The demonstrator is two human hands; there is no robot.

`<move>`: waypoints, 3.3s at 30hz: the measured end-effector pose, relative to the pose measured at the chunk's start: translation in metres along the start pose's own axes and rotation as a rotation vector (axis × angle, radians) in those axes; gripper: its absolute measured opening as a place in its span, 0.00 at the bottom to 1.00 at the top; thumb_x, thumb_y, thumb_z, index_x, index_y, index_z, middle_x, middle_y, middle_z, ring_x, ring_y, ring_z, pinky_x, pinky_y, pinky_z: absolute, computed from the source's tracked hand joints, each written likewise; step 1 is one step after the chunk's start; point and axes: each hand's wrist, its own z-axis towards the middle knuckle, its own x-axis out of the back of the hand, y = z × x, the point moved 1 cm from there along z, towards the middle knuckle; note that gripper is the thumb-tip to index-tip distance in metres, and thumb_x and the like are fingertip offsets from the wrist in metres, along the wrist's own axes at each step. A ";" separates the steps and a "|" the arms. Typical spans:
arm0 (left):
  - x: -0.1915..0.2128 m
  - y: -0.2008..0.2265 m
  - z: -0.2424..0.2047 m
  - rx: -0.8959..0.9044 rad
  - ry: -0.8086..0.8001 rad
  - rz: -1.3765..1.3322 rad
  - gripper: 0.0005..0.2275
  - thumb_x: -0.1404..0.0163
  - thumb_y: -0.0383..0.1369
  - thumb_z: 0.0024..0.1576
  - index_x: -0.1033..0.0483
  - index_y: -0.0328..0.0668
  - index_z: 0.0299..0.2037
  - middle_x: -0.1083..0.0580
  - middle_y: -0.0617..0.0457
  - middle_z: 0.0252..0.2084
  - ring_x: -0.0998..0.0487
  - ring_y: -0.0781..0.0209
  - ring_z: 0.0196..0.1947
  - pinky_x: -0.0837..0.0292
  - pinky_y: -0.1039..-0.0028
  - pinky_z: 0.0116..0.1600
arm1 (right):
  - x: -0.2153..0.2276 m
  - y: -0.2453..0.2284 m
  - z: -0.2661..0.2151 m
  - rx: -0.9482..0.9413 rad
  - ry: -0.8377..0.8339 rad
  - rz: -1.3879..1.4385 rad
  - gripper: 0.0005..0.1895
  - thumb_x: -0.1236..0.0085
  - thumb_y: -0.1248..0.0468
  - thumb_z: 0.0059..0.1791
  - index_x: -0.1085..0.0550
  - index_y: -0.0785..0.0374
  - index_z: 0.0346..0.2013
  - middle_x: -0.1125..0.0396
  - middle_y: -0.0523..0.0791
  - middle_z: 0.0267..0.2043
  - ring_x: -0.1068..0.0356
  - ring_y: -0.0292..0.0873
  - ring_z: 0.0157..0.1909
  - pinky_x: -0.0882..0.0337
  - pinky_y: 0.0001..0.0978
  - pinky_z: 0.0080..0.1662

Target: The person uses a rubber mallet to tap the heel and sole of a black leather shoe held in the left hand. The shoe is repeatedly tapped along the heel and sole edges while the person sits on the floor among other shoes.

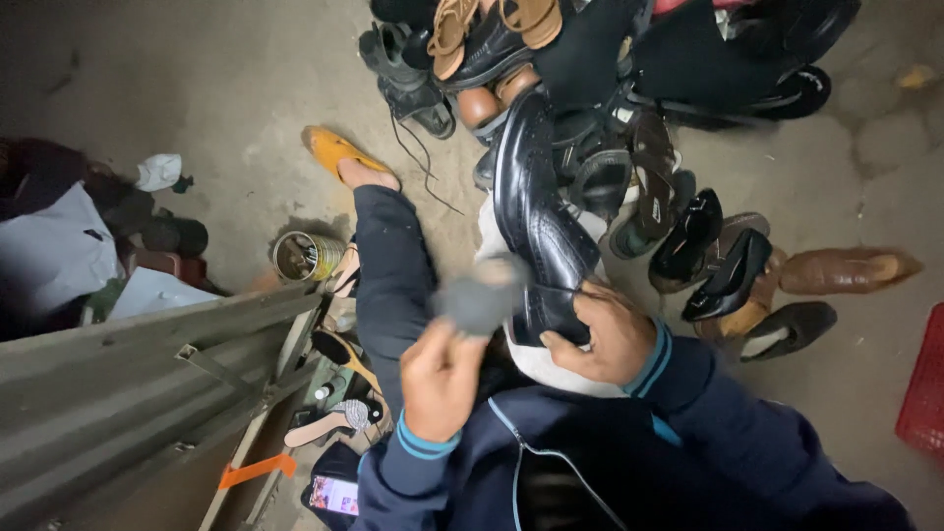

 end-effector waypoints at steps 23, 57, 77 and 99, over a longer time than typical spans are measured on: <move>-0.029 0.008 0.014 -0.103 -0.172 -0.277 0.10 0.49 0.24 0.61 0.21 0.35 0.52 0.19 0.45 0.34 0.17 0.57 0.32 0.21 0.62 0.36 | 0.013 -0.046 0.015 -0.279 0.375 0.133 0.38 0.30 0.56 0.44 0.31 0.70 0.64 0.32 0.59 0.60 0.34 0.60 0.63 0.32 0.51 0.60; -0.026 -0.011 0.020 -0.338 0.025 -0.140 0.04 0.47 0.20 0.58 0.19 0.31 0.37 0.20 0.44 0.31 0.16 0.43 0.33 0.22 0.63 0.37 | 0.049 -0.044 0.034 -0.203 0.144 0.115 0.23 0.31 0.56 0.40 0.22 0.65 0.46 0.23 0.53 0.39 0.22 0.54 0.47 0.23 0.47 0.40; -0.013 0.001 0.040 -0.190 -0.050 -0.134 0.13 0.49 0.23 0.61 0.31 0.37 0.22 0.33 0.45 0.14 0.31 0.62 0.15 0.32 0.74 0.25 | 0.042 0.022 -0.058 0.083 -0.165 0.206 0.35 0.43 0.64 0.48 0.40 0.69 0.68 0.33 0.58 0.62 0.31 0.60 0.59 0.26 0.62 0.53; -0.013 0.013 0.060 0.235 -0.162 -0.375 0.17 0.55 0.29 0.67 0.26 0.39 0.22 0.36 0.53 0.08 0.37 0.69 0.11 0.36 0.81 0.22 | 0.055 0.050 -0.081 0.147 -0.295 -0.274 0.15 0.50 0.54 0.47 0.31 0.49 0.16 0.37 0.39 0.16 0.33 0.48 0.24 0.32 0.46 0.41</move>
